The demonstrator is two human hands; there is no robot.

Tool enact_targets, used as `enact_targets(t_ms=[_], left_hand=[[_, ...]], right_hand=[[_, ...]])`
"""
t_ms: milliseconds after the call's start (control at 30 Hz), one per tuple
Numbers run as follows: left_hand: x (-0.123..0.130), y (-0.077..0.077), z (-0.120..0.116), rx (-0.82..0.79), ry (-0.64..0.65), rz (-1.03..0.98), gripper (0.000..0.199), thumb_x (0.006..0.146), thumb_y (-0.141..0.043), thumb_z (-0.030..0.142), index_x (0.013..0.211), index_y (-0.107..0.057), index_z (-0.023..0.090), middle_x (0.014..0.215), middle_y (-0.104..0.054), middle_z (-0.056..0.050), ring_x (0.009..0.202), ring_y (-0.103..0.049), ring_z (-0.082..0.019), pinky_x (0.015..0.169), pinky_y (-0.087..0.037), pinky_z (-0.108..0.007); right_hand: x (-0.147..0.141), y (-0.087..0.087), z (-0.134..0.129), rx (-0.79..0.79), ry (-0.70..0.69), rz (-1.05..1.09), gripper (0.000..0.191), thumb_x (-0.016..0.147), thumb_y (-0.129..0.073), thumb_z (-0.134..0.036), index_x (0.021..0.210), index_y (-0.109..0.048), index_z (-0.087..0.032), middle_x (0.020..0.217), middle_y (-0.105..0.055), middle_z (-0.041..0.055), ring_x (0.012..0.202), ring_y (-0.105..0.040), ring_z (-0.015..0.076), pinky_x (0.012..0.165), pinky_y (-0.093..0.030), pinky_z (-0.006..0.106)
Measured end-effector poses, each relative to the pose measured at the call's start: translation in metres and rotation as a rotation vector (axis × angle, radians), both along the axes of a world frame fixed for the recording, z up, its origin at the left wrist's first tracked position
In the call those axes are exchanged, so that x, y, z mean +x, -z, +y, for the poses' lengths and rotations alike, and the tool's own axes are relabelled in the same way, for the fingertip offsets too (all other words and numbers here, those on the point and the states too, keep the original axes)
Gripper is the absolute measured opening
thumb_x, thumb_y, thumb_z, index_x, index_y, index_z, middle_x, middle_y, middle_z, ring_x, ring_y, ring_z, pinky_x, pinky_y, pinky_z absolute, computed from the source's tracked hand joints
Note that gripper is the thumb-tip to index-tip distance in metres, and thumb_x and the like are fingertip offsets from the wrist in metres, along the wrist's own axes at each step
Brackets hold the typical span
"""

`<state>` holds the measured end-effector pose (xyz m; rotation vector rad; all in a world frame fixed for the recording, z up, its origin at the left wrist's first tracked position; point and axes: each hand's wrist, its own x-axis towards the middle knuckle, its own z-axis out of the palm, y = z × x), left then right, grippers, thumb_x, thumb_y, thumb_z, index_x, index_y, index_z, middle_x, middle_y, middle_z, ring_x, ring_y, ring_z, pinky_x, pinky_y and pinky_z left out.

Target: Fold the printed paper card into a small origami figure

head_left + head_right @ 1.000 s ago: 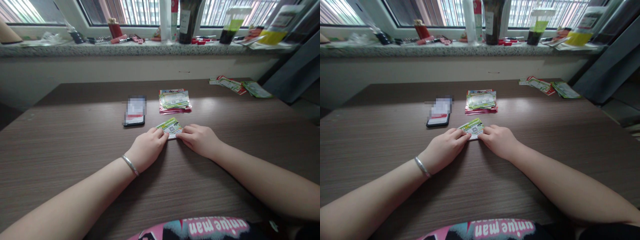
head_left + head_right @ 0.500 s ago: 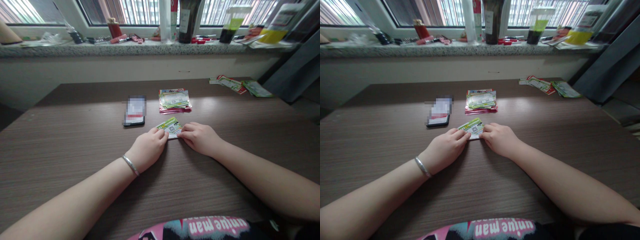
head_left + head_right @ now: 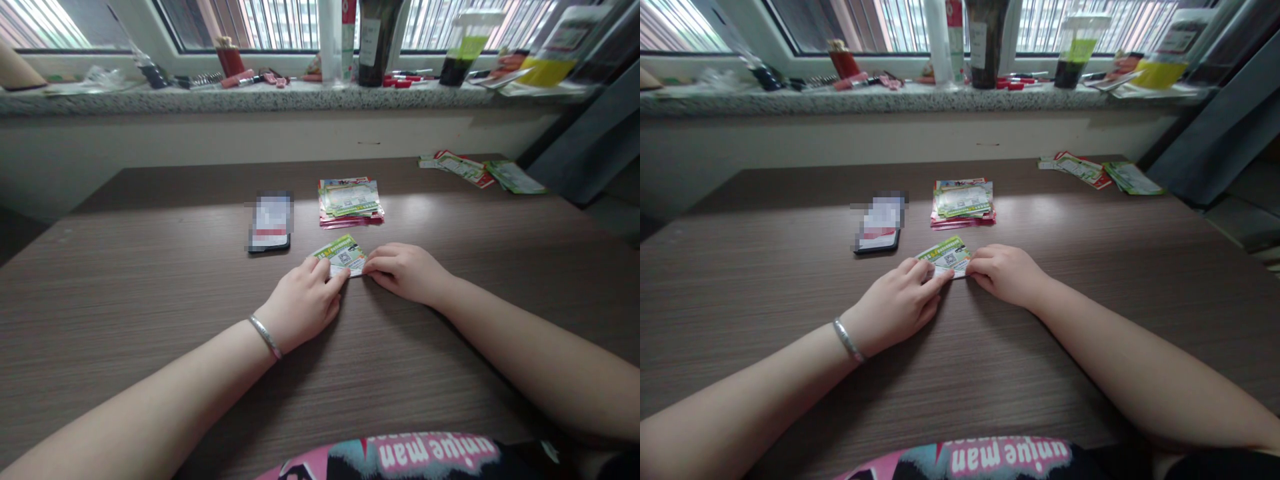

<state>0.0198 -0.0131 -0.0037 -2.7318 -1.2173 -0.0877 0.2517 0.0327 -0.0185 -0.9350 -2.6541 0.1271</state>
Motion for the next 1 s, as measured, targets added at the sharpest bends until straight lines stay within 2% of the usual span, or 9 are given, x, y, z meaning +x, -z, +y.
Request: enact_targets(t_ms=[267, 367, 467, 700, 1000], left_hand=[[0.001, 0.000, 0.001, 0.021, 0.041, -0.002, 0.038, 0.091, -0.043, 0.024, 0.127, -0.053, 0.016, 0.112, -0.058, -0.013, 0.099, -0.053, -0.027, 0.082, -0.050, -0.040], [0.002, -0.001, 0.000, 0.035, 0.058, 0.023, 0.038, 0.092, -0.042, 0.024, 0.127, -0.053, 0.014, 0.111, -0.060, -0.013, 0.097, -0.054, -0.027, 0.083, -0.050, -0.039], [0.004, -0.001, -0.003, 0.067, 0.054, 0.055, 0.037, 0.093, -0.040, 0.023, 0.125, -0.055, 0.011, 0.108, -0.062, -0.013, 0.094, -0.056, -0.026, 0.080, -0.051, -0.038], [0.003, 0.001, -0.004, 0.098, 0.048, 0.070, 0.039, 0.092, -0.042, 0.023, 0.124, -0.055, 0.006, 0.115, -0.062, -0.015, 0.092, -0.058, -0.026, 0.072, -0.052, -0.038], [0.003, -0.001, -0.004, 0.013, 0.021, 0.058, 0.040, 0.093, -0.040, 0.025, 0.132, -0.048, 0.018, 0.112, -0.061, -0.009, 0.097, -0.056, -0.026, 0.074, -0.051, -0.038]], right_hand=[[-0.005, -0.004, -0.007, 0.097, 0.019, -0.102, 0.018, 0.088, -0.053, -0.019, 0.093, -0.070, -0.020, 0.094, -0.068, 0.0067, 0.088, -0.059, 0.0175, 0.075, -0.043, 0.027], [-0.007, -0.005, -0.009, 0.101, 0.029, -0.116, 0.018, 0.088, -0.053, -0.018, 0.093, -0.070, -0.020, 0.094, -0.068, 0.0064, 0.087, -0.059, 0.0173, 0.074, -0.043, 0.027], [-0.008, -0.006, -0.009, 0.106, 0.039, -0.123, 0.018, 0.088, -0.052, -0.019, 0.092, -0.069, -0.020, 0.094, -0.067, 0.0057, 0.087, -0.059, 0.0172, 0.074, -0.043, 0.027], [-0.009, -0.007, -0.011, 0.111, 0.043, -0.124, 0.017, 0.088, -0.051, -0.017, 0.089, -0.068, -0.018, 0.094, -0.067, 0.0060, 0.087, -0.058, 0.0175, 0.075, -0.043, 0.027], [-0.007, -0.003, -0.010, 0.117, 0.034, -0.109, 0.023, 0.089, -0.051, -0.018, 0.101, -0.070, -0.024, 0.092, -0.066, 0.0038, 0.085, -0.058, 0.0173, 0.072, -0.043, 0.027]])
